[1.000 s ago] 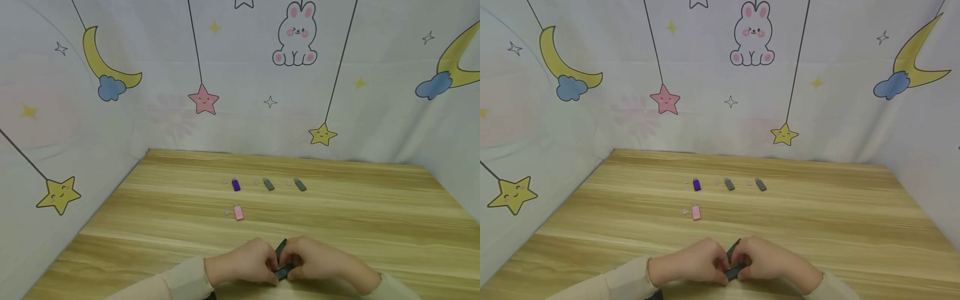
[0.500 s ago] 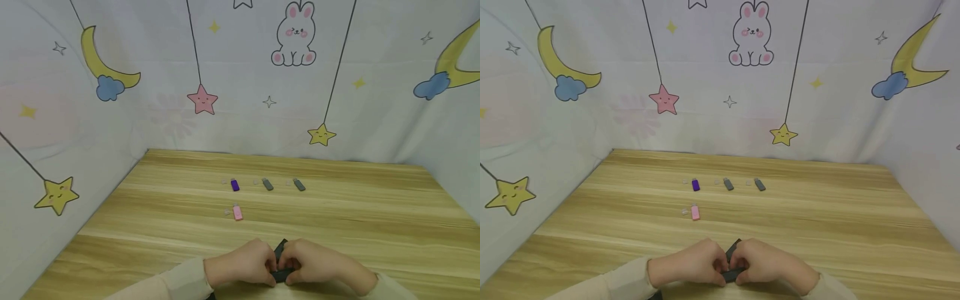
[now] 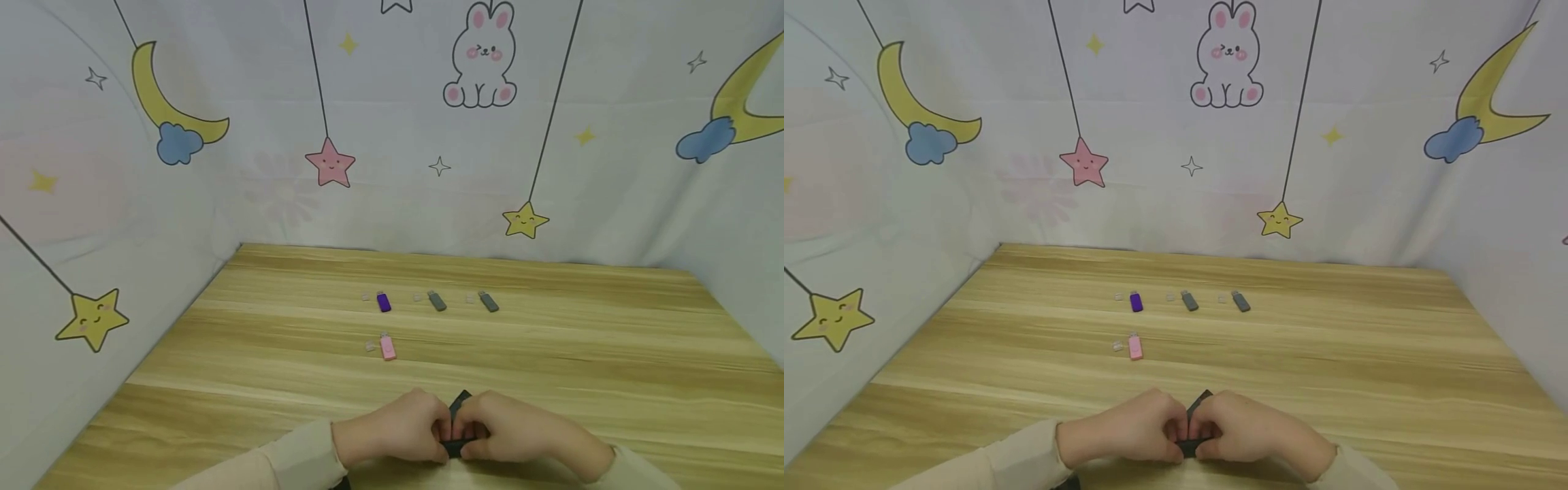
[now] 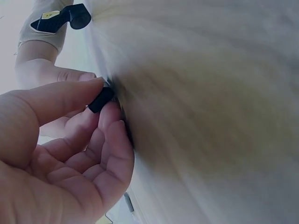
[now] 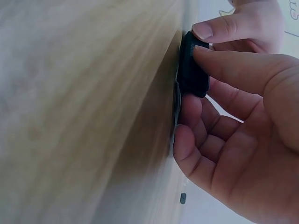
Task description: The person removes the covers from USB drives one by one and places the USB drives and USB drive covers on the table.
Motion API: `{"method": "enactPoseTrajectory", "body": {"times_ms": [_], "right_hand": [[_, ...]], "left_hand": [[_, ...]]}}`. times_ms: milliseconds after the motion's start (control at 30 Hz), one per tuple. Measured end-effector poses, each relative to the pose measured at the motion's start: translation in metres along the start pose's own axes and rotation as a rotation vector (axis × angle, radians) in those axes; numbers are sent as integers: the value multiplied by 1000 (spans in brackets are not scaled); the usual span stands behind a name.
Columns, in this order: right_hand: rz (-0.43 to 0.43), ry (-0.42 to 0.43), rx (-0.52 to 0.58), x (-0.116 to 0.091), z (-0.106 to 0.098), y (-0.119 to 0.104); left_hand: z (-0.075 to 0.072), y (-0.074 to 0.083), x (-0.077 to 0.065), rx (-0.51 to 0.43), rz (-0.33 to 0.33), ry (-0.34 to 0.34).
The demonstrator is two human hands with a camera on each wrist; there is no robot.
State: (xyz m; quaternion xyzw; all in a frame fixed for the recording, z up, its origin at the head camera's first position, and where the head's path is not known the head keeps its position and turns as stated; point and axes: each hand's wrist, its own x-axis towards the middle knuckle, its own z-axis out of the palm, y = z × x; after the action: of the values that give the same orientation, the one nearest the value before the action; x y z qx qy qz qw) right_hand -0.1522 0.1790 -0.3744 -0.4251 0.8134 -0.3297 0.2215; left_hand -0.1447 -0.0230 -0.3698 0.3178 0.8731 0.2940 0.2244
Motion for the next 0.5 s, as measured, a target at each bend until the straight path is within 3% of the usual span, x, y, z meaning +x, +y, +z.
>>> {"method": "enactPoseTrajectory", "body": {"times_ms": [500], "right_hand": [[-29, 57, 36, 2, -1, -1]], "left_hand": [[-6, -6, -4, -138, -17, 64]]}}
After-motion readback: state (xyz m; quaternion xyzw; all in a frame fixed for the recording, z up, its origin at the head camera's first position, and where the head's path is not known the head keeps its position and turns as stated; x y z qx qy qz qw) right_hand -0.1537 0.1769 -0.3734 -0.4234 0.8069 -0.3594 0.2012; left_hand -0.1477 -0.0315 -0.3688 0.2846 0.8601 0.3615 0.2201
